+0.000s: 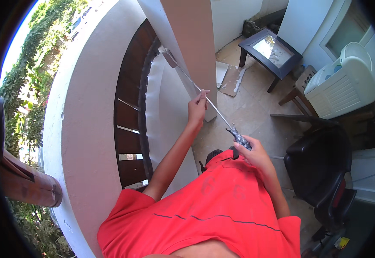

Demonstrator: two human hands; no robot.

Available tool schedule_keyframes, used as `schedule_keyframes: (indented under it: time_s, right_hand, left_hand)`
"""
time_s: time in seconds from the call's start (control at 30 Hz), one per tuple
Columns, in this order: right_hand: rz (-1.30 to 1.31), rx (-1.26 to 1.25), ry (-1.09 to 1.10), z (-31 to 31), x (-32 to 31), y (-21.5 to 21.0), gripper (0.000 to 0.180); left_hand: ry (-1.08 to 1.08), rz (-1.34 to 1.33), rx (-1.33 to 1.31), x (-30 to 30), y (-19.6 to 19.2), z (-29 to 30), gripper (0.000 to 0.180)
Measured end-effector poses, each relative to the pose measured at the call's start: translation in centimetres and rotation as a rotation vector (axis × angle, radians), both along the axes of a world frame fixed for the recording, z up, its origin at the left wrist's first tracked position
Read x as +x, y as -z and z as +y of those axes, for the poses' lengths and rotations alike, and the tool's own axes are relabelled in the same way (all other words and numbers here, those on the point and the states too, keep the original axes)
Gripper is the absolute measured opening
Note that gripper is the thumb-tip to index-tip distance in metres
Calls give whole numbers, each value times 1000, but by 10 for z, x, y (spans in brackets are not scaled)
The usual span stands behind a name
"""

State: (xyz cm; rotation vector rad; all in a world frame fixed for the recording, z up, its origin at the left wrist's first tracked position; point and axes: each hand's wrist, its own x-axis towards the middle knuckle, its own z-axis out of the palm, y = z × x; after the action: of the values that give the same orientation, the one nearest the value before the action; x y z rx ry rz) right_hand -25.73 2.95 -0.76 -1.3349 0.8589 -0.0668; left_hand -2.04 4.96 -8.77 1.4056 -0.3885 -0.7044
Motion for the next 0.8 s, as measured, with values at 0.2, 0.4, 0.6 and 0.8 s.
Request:
schedule_keyframes:
  time_s: [0.2,0.4,0.6,0.8]
  right_hand:
    - [46,-199,45,-6,-55,8,26]
    - [117,-126,32,-7,-76,1,29]
    - [91,-180,21,-14,-34,6,30]
    - [21,-292,-65,-15,-9,27,27]
  left_hand:
    - [116,-82,-27,-44,20,7,40]
    - [151,-97,-17,-62,14,11,41]
    - [66,-186,24,-24,14,0,41]
    - [128,-131,-40,2,13,4,35]
